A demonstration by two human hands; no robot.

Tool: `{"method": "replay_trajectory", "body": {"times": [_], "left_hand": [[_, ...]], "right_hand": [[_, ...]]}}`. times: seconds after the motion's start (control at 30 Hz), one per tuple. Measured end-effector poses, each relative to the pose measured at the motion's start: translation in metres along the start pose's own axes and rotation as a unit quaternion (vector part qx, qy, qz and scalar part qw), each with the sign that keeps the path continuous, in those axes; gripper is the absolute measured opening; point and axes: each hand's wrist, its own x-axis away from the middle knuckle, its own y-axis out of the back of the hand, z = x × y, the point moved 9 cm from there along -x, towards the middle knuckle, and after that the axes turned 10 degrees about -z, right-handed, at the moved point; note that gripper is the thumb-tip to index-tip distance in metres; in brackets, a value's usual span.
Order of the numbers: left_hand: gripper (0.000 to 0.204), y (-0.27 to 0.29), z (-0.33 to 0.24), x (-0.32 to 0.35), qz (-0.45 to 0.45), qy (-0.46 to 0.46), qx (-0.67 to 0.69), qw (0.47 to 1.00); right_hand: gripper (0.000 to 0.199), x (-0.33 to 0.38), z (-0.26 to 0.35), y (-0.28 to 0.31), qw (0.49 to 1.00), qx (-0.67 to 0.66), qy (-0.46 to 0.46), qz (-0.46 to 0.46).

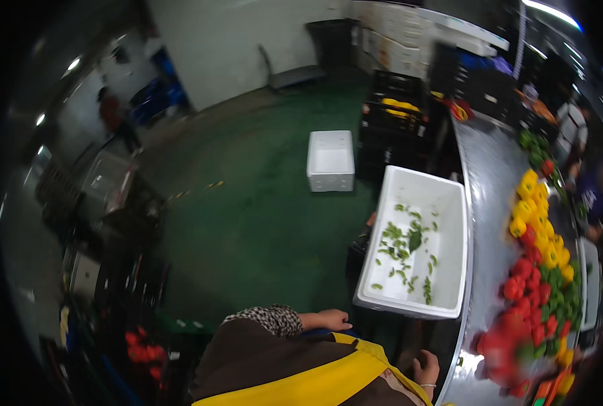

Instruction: The person stacks red, yellow, and green bell peppers into vertical columns and secures them with yellow rubber bands. They place the finished stacks into a black crate and continue assembling additional stacks from peppers on the metal table.

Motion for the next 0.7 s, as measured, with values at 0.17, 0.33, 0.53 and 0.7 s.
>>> {"method": "replay_trajectory", "body": {"times": [0.17, 0.33, 0.53, 0.7], "left_hand": [[0.041, 0.014, -0.008, 0.013, -0.069, 0.005, -0.019, 0.997], [0.034, 0.004, -0.051, -0.002, -0.028, -0.122, -0.057, 0.991], [0.064, -0.054, 0.005, -0.069, 0.145, -0.021, 0.028, 0.989], [0.016, -0.029, -0.224, -0.033, 0.063, -0.221, -0.069, 0.971]], "right_hand": [[0.038, -0.022, 0.014, 0.011, 0.999, -0.016, 0.029, 0.005], [0.035, 0.029, -0.002, 0.027, 0.999, -0.019, -0.016, -0.031], [0.031, 0.081, -0.055, 0.107, 0.955, -0.057, -0.161, -0.243], [0.024, 0.160, -0.091, 0.168, 0.850, -0.015, -0.309, -0.426]]}}
